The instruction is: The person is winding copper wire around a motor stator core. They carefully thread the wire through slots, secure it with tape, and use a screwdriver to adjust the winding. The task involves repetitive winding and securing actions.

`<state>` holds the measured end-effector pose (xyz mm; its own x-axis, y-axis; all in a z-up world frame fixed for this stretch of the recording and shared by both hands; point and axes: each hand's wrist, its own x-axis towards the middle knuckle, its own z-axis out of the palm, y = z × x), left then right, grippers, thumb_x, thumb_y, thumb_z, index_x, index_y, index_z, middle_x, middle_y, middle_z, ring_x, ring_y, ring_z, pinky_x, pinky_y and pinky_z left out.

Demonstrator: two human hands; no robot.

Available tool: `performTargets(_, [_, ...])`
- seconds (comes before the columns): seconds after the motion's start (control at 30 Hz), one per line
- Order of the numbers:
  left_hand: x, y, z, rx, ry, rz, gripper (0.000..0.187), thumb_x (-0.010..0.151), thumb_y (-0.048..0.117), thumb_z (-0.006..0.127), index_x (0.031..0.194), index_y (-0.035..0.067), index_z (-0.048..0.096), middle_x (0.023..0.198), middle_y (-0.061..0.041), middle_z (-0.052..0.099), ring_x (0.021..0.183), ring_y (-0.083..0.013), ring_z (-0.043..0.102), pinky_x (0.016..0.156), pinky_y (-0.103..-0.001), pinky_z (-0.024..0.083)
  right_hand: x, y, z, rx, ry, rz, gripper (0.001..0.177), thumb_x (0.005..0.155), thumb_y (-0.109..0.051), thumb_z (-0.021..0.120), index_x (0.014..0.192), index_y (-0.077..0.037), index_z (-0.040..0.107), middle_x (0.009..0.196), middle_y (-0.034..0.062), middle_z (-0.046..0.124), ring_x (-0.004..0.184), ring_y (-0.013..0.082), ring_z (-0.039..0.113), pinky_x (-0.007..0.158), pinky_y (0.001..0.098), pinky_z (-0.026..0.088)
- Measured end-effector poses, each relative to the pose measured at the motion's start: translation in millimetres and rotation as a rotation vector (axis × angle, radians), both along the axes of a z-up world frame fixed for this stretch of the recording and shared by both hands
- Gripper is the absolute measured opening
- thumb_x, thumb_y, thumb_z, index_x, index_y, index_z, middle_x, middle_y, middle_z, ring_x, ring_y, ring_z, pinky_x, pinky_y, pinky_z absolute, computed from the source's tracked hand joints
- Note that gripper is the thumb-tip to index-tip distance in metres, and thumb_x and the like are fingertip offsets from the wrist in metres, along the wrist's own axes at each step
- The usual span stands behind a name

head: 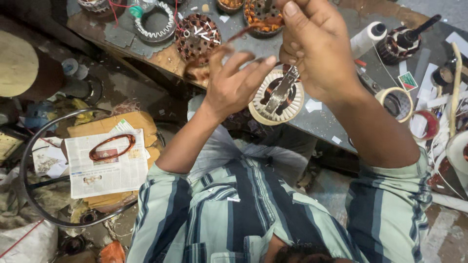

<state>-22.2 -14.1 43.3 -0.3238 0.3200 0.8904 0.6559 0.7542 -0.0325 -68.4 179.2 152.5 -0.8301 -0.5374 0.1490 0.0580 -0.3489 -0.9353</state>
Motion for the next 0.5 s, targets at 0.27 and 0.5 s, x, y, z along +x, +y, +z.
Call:
performTargets(0.27, [-2.3,-36.6,-43.2,-0.063,-0.101,-0.018,0.049,0.100,0.007,0.068,0.145,0.011,0.050,0.116,-0.008,0.072,0.109,-0.0239,0.068,0.095,-0.041,0.054,-15.3,25.0,9.4,0.097,0.138,-0.105,0.030,0.119,-0.014,0.059,0.091,-0.007,0.053,0.069,-0.0031,0.041,0.057,0.0061,0.033,0.053,0.0244,0.028])
performTargets(0.5, [-11.6,-5.5,-19.1,0.236,-0.227,-0.172,0.105,0.097,0.032,0.081,0.167,0.011,0.006,0.147,-0.020,0.054,0.131,-0.0375,0.063,0.114,-0.051,0.052,-20.2,1.8,1.4,0.023,0.038,-0.054,0.026,0.120,-0.018,0.060,0.097,-0.006,0.056,0.068,-0.0042,0.043,0.055,0.0053,0.034,0.054,0.0242,0.031])
